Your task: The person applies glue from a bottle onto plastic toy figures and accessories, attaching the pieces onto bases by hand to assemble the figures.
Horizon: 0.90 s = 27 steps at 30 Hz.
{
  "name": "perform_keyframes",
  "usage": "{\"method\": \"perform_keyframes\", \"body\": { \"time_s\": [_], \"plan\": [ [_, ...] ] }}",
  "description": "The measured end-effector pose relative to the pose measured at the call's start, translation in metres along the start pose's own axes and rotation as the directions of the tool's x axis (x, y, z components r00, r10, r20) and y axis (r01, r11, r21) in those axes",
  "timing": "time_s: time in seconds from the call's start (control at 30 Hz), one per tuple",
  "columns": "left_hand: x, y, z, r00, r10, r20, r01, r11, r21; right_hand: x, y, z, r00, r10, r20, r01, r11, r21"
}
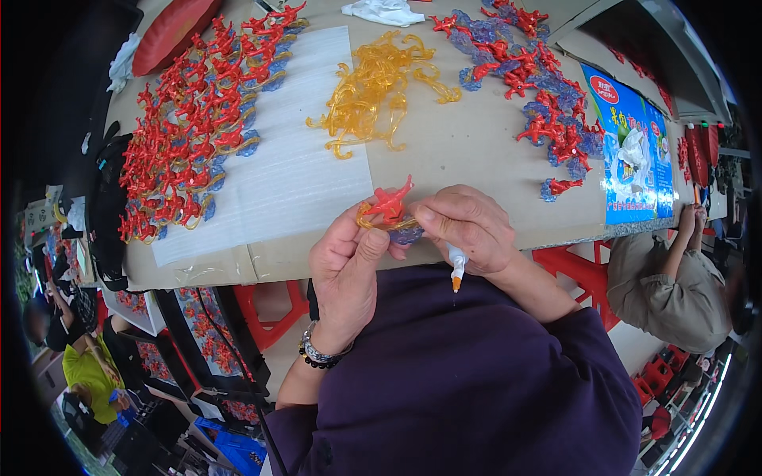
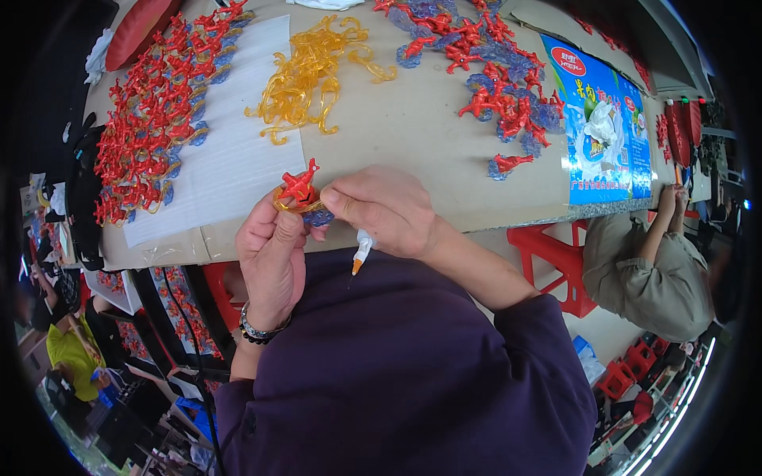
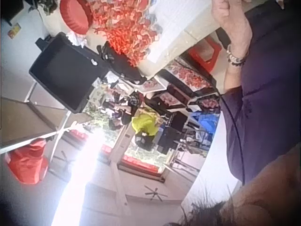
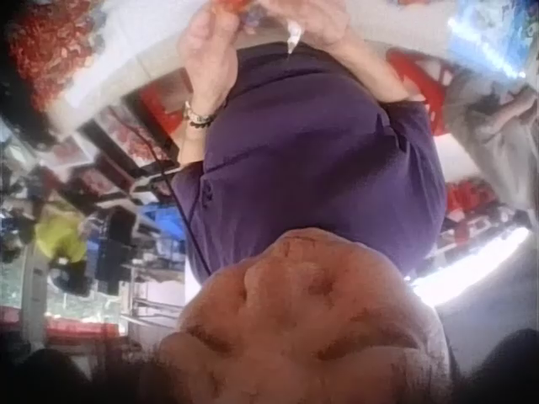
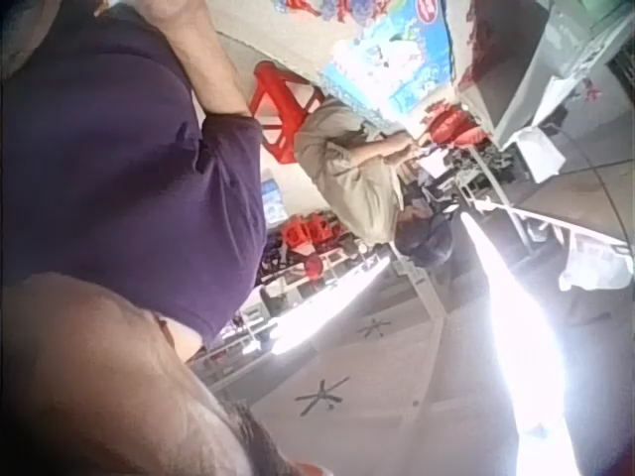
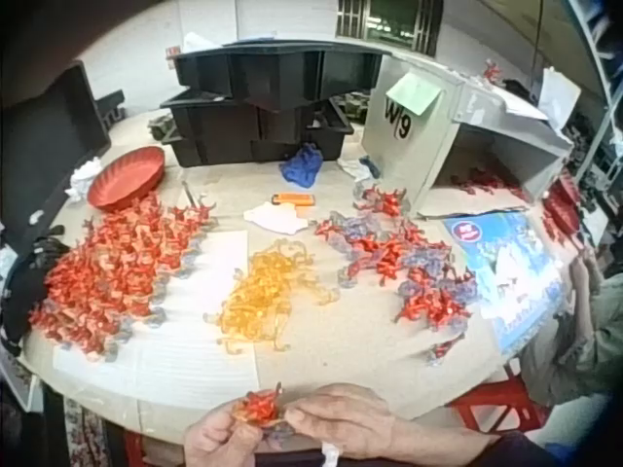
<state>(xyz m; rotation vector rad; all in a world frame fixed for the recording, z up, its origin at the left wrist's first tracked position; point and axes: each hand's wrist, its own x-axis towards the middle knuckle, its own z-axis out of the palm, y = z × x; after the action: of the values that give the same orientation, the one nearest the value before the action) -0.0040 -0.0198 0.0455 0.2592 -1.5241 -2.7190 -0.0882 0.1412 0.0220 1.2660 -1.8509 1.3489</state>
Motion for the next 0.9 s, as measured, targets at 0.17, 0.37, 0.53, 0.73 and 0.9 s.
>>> {"method": "perform_keyframes", "body": {
  "time_s": [0.17,0.37,0.53,0.73,0.9],
  "plan": [
    [0.000,-0.001,0.000,1.000,0.014,0.008,-0.014,1.000,0.018,-0.001,-0.002,-0.002,1.000,-0.016,0.022,0.017,1.000,-0.021],
    [-0.001,-0.005,0.002,0.999,0.015,-0.040,-0.016,1.000,-0.008,-0.002,-0.005,-0.003,0.997,-0.014,0.079,0.017,0.999,-0.040],
    [-0.003,-0.008,0.004,0.996,0.033,-0.081,-0.034,0.999,-0.006,-0.002,-0.006,-0.002,0.995,-0.042,0.096,0.050,0.995,-0.083],
    [-0.001,-0.007,0.012,0.992,-0.054,-0.115,0.036,0.987,-0.155,0.000,-0.005,0.004,0.995,-0.063,0.072,0.071,0.990,-0.123],
    [0.001,-0.008,0.014,0.989,-0.105,-0.102,0.069,0.949,-0.307,0.005,-0.002,0.012,0.989,-0.141,0.032,0.145,0.969,-0.198]
  ]
}}
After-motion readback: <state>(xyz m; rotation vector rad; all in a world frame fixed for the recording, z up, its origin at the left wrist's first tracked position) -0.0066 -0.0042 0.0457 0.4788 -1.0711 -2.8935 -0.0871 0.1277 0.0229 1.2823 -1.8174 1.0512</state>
